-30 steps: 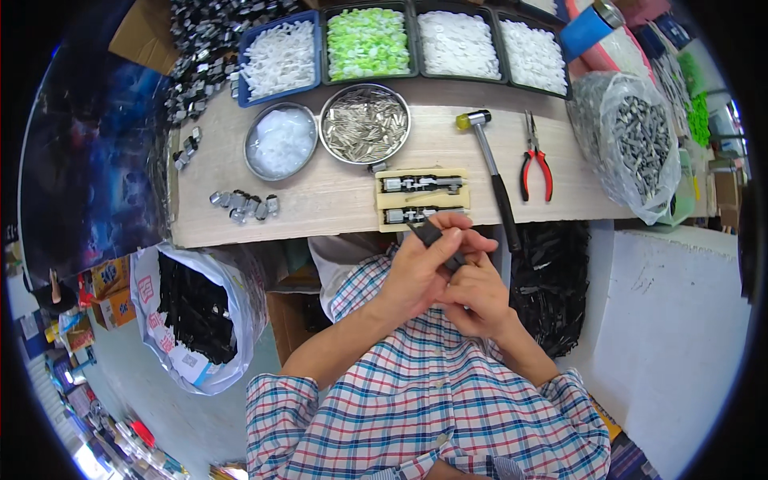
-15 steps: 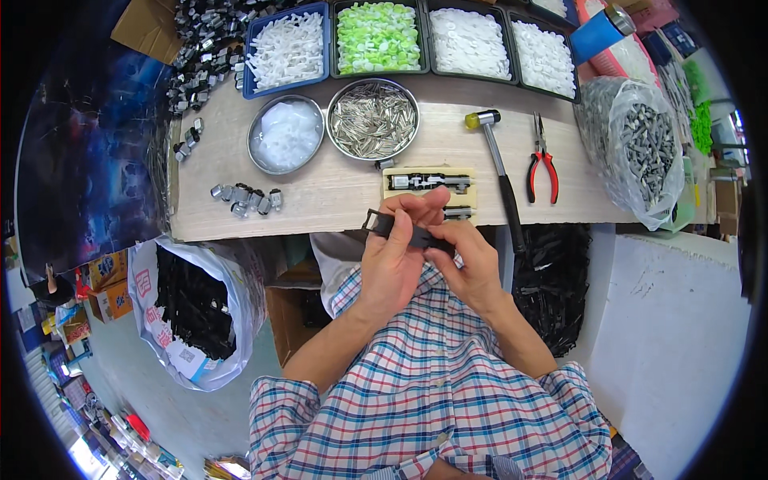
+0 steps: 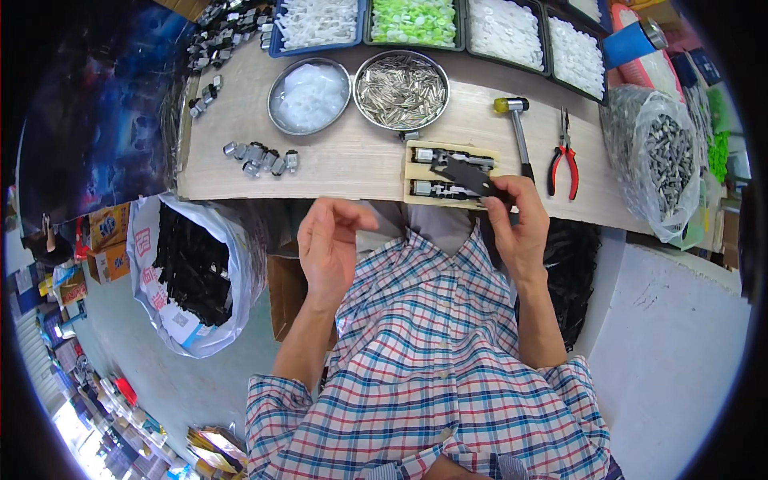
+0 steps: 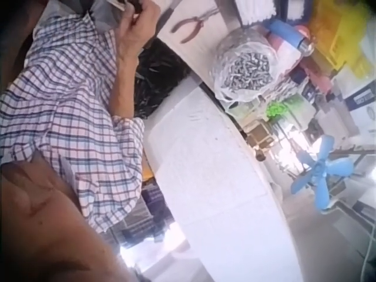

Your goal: Assembling small plastic and metal components using a jig and tools at a workbench.

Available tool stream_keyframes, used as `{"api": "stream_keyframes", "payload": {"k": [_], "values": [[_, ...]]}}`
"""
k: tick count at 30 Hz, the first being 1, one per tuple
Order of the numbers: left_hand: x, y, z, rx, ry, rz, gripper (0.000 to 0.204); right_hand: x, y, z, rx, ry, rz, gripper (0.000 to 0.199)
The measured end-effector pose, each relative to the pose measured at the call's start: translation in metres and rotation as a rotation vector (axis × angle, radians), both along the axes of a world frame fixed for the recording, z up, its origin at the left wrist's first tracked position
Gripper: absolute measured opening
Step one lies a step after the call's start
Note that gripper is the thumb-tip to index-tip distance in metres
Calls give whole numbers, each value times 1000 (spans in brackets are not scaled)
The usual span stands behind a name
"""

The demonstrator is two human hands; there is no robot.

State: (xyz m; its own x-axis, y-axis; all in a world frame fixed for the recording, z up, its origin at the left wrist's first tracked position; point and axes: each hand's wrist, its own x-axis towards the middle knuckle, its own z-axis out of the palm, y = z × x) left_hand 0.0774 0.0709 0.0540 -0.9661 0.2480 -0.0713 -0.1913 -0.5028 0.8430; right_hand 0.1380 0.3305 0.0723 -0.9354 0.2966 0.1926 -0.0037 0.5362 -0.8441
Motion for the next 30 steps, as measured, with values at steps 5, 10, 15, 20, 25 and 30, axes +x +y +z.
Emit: {"api": "stream_keyframes", "payload": {"k": [5, 10, 15, 20, 25, 30], "values": [[28, -18, -35, -190, -40, 58, 33, -8, 17, -13, 204, 46, -61, 20], [27, 9, -21, -392, 27, -38, 14, -27, 24, -17, 357, 36, 25, 22], [4, 29, -22, -701, 335, 31, 14, -43, 26, -21, 422, -11, 102, 24], [-15, 50, -15, -855, 650, 163, 31, -44, 22, -15, 440, -5, 91, 25], [-27, 65, -19, -943, 858, 127, 43, -10, 48, -7, 421, 48, -69, 23], [-35, 84, -18, -1107, 1059, -19, 43, 80, 95, -45, 333, -44, -599, 18]]}}
